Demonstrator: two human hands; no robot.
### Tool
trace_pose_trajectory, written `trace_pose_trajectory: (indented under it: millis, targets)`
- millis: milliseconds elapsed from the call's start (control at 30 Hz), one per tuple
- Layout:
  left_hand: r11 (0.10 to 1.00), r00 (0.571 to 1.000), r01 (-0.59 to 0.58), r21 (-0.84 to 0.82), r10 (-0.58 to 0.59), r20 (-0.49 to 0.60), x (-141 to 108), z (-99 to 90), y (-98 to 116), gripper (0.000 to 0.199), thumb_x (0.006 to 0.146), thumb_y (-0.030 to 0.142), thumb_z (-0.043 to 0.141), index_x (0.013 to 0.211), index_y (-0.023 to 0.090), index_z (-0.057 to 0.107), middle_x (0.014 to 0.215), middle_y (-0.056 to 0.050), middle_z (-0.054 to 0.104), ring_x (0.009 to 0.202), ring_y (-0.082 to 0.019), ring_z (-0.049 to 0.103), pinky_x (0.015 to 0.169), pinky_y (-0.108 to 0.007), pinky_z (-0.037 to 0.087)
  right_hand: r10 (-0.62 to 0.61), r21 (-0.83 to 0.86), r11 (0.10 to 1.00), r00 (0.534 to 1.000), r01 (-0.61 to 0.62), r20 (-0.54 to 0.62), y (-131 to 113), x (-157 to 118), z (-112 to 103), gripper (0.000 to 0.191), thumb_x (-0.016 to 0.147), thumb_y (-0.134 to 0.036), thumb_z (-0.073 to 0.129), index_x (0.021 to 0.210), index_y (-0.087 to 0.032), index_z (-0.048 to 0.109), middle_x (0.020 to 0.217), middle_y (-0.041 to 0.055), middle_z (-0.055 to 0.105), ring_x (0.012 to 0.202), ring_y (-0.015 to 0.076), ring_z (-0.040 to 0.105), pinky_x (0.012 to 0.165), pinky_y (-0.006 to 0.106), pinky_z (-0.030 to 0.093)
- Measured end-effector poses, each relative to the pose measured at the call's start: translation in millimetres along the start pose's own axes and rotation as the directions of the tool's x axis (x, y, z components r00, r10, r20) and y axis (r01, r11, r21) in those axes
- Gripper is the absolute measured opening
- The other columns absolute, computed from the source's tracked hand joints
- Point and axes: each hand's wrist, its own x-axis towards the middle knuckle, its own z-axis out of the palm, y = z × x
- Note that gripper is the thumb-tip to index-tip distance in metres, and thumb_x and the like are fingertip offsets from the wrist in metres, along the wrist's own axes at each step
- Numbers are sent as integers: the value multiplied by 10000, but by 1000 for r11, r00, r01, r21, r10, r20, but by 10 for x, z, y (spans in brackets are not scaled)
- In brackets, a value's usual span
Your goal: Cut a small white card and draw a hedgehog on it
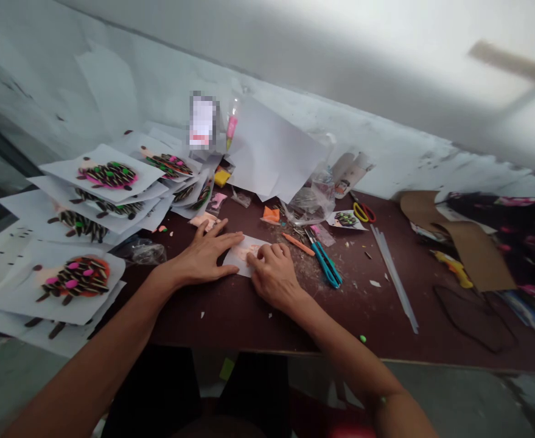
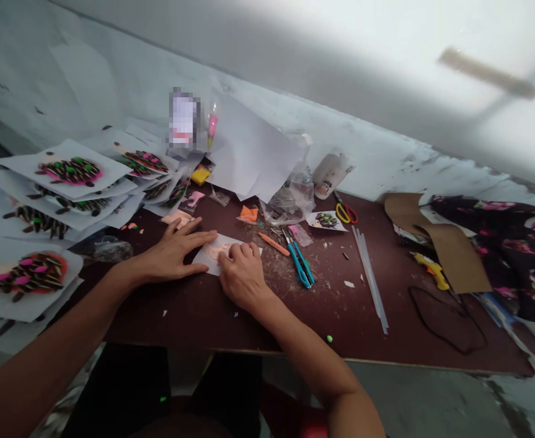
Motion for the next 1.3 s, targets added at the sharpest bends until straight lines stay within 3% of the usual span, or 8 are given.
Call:
trace_pose_trajectory:
  millis: [233, 633, 767, 967, 1133, 1300]
  targets:
    - [1000, 1000, 3, -1, -3, 6, 1, -20, 17, 670, 864, 517, 565, 1466, 248, 448, 1520, -67, 475, 1498, -349, 186, 1192, -587, 53, 67, 3, 998, 997, -67, -48, 51, 18, 38, 336, 873, -242, 566, 1194, -186, 644, 1017, 95, 607, 938, 243, 437, 912, 396, 283]
    - [1000, 1000, 3, -3, -3, -13, 4, 9, 12, 657, 861, 518, 562, 1460, 269, 457, 1509, -69, 489, 1494, -360, 196, 1187, -602, 59, 67, 46, 997, 997, -66, -23, 71, 67, 53, 224, 882, -217, 557, 1063, -210, 690, 1004, 80, 602, 918, 230, 438, 878, 372, 295]
    - [1000, 1000, 2, -9, -2, -8, 3, -7, 21, 651, 862, 512, 564, 1456, 264, 462, 1511, -68, 486, 1494, -357, 195, 1189, -598, 53, 106, 84, 991, 993, -101, -57, 61, 55, 37, 322, 873, -203, 561, 1175, -216, 671, 1067, 82, 605, 953, 233, 445, 899, 375, 293]
    - [1000, 1000, 0, -10, 0, 1, -1, -9, 23, 641, 868, 483, 557, 1455, 247, 461, 1516, -65, 480, 1495, -346, 199, 1188, -585, 84, 65, 83, 995, 997, -61, -43, -11, 51, 23, 236, 900, -265, 549, 1078, -208, 694, 1088, 91, 594, 981, 237, 443, 946, 404, 277]
    - [1000, 1000, -12, -18, 12, -15, -3, 3, 17, 643, 870, 484, 562, 1455, 239, 458, 1516, -65, 481, 1500, -339, 189, 1191, -562, 102, 39, 115, 993, 995, -29, -92, -54, 52, 19, 300, 932, -279, 515, 1191, -229, 659, 1090, 87, 593, 989, 231, 447, 962, 409, 269]
    - [999, 999, -33, -6, 33, -40, 8, -2, 23, 644, 861, 476, 578, 1443, 221, 472, 1511, -73, 485, 1498, -329, 203, 1200, -554, 68, 0, 108, 994, 999, 5, -43, -74, 73, 22, 242, 957, -302, 487, 1065, -205, 681, 1062, 96, 595, 979, 235, 462, 965, 424, 274]
